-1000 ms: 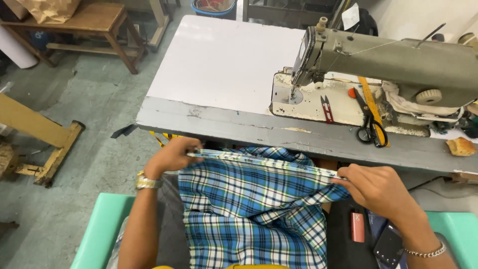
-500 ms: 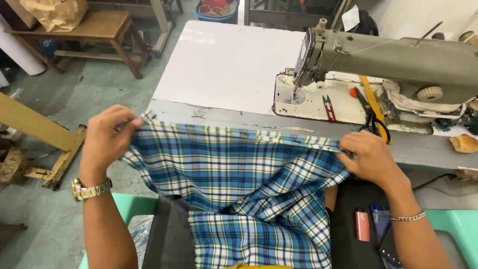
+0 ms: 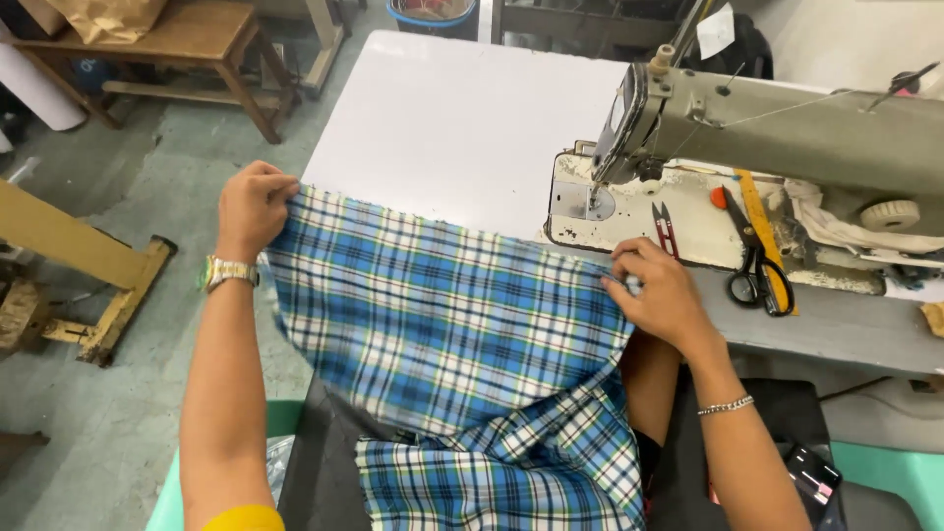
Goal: Trimming loose threads from a plaid garment using thread nippers at a sewing station
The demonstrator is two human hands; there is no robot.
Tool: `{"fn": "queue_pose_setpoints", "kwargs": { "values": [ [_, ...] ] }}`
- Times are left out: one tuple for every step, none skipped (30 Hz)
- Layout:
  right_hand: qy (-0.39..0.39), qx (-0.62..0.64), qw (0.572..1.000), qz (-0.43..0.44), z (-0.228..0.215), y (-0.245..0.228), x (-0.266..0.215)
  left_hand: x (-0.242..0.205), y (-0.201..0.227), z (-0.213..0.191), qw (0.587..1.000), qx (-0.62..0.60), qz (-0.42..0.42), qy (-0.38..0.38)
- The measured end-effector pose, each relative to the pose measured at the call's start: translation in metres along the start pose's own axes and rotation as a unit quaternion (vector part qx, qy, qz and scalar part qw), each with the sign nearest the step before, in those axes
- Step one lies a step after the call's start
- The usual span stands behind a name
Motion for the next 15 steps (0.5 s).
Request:
{"fn": "queue_pose_setpoints", "kwargs": {
  "values": [
    [-0.001,0.016,1.000,0.003,0.002,0.002,0.002,0.003,-0.010,0.008,1.000,0.011,-0.002,0.007],
    [-0.001,0.031,0.999,0.007,0.004,0.005,0.004,0.006,-0.020,0.016,1.000,0.022,-0.004,0.014],
    [-0.007,0.034,0.999,0.010,0.010,0.010,0.006,0.010,-0.028,0.023,1.000,0.023,-0.007,0.007],
    [0.005,0.062,0.998,0.006,0.014,0.014,0.008,0.013,-0.034,0.025,0.999,0.040,-0.001,0.035],
    [0.017,0.089,0.996,0.003,0.017,0.021,0.008,0.016,-0.038,0.031,0.997,0.054,0.005,0.061],
    [0.011,0.090,0.996,0.009,0.019,0.023,0.003,0.008,-0.036,0.041,0.997,0.053,0.003,0.053],
    [0.012,0.112,0.994,0.012,0.018,0.026,0.003,0.009,-0.031,0.047,0.990,0.123,0.015,0.063],
    [0.014,0.133,0.991,0.016,0.017,0.027,0.002,0.009,-0.026,0.053,0.978,0.192,0.027,0.073],
    [0.013,0.136,0.990,0.020,0.016,0.028,0.001,0.008,0.019,0.047,0.978,0.193,0.029,0.069],
    [0.012,0.148,0.989,0.023,0.015,0.028,0.000,0.005,0.068,0.039,0.986,0.134,0.053,0.086],
    [0.013,0.160,0.987,0.025,0.014,0.027,-0.001,0.003,0.116,0.030,0.989,0.073,0.076,0.105],
    [0.013,0.160,0.987,0.029,0.015,0.029,0.000,-0.004,0.159,0.039,0.989,0.072,0.078,0.102],
    [0.012,0.165,0.986,0.019,0.014,0.029,0.001,-0.010,0.203,0.054,0.990,-0.089,0.094,0.053],
    [0.011,0.170,0.985,0.010,0.014,0.029,0.000,-0.019,0.248,0.068,0.963,-0.247,0.106,0.002],
    [0.010,0.168,0.986,0.012,0.013,0.028,-0.002,-0.028,0.281,0.077,0.962,-0.250,0.106,0.001]
  ]
}}
Point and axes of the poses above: each hand's wrist, its own x-axis towards the middle knuckle, its own z-axis out of the palm, y = z × x, the point moved 7 cm from there along x, towards the middle knuckle
